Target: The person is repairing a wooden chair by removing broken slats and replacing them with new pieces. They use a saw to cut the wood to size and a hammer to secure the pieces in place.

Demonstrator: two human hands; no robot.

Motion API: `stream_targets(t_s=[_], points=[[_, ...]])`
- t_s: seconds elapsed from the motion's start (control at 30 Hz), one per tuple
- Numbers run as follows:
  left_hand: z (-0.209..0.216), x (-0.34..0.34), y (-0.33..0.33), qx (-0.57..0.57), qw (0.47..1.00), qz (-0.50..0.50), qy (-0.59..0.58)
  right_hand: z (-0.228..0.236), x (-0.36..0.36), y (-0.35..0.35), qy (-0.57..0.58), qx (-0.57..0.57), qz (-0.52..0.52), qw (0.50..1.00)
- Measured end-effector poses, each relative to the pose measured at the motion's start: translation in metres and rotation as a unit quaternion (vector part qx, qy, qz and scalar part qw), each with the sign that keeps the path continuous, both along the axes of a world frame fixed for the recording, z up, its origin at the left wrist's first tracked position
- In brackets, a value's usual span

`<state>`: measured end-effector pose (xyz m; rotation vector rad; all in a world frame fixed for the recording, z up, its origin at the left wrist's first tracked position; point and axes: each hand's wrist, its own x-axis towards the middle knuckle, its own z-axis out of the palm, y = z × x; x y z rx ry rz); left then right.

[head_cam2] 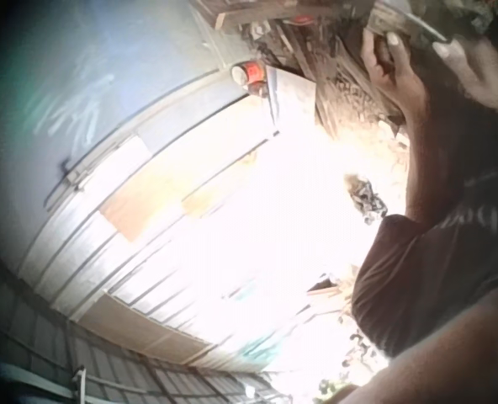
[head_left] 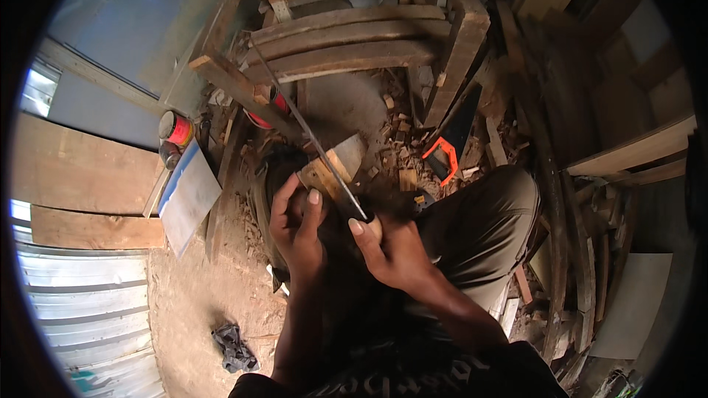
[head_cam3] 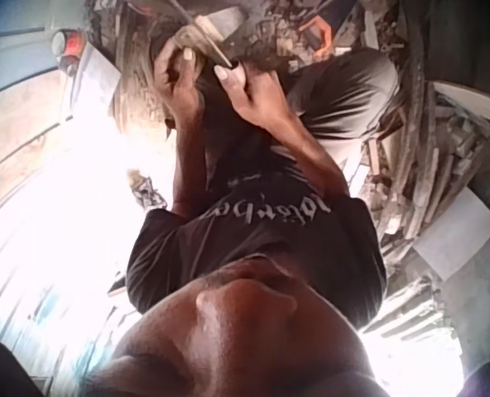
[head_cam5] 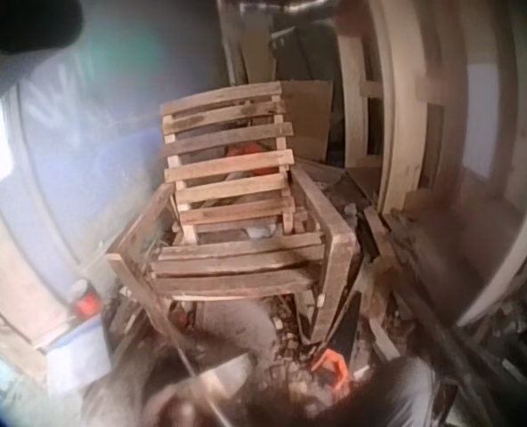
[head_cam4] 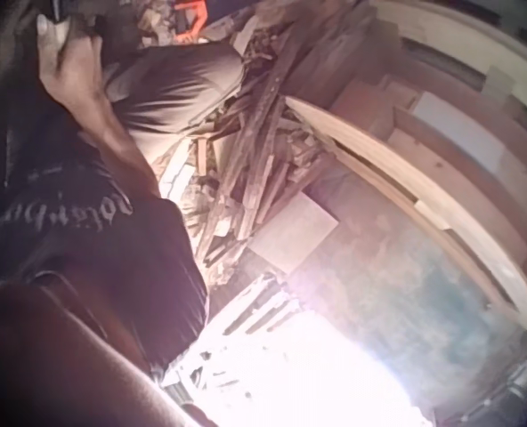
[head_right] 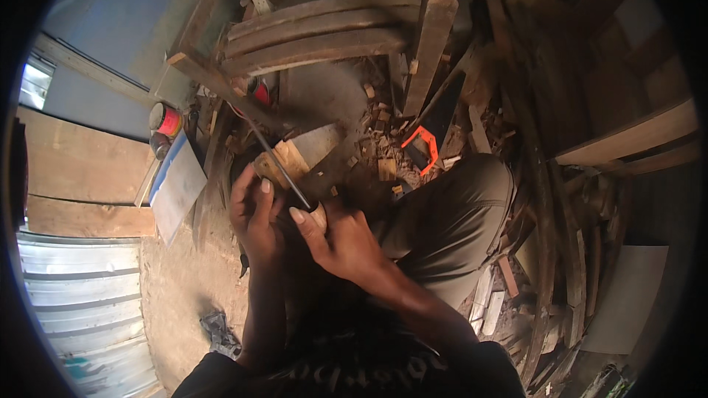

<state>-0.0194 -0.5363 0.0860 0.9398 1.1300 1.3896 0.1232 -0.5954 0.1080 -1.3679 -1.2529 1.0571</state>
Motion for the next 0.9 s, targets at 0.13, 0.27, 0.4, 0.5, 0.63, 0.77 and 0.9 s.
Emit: stream_targets(t_s=[0.13, 0.27, 0.4, 0.5, 0.63, 0.77, 0.9], points=[[0.0, 0.0, 0.007, 0.039, 0.999, -0.037, 0.002, 0.017, -0.006, -0.001, 0.032, 0.246, -0.064, 0.967], [-0.001, -0.005, -0.001, -0.003, 1.0, 0.0, 0.016, -0.06, -0.004, 0.003, -0.035, -0.003, -0.009, 0.999], [0.005, -0.002, 0.001, -0.009, 1.0, -0.005, 0.007, -0.033, 0.0, 0.006, -0.022, -0.04, -0.004, 0.999], [0.003, -0.002, 0.002, 0.001, 1.0, -0.005, -0.013, -0.006, 0.001, -0.006, 0.053, 0.055, -0.042, 0.996], [0.005, 0.005, 0.003, -0.005, 0.999, -0.022, -0.03, -0.028, -0.005, -0.008, -0.009, 0.063, -0.059, 0.996], [-0.005, -0.017, -0.007, 0.014, 0.999, -0.04, 0.032, -0.063, -0.009, 0.003, -0.046, 0.037, -0.017, 0.998], [-0.005, -0.01, -0.003, 0.01, 1.0, 0.004, -0.005, 0.002, 0.001, -0.001, -0.008, 0.052, -0.007, 0.999]])
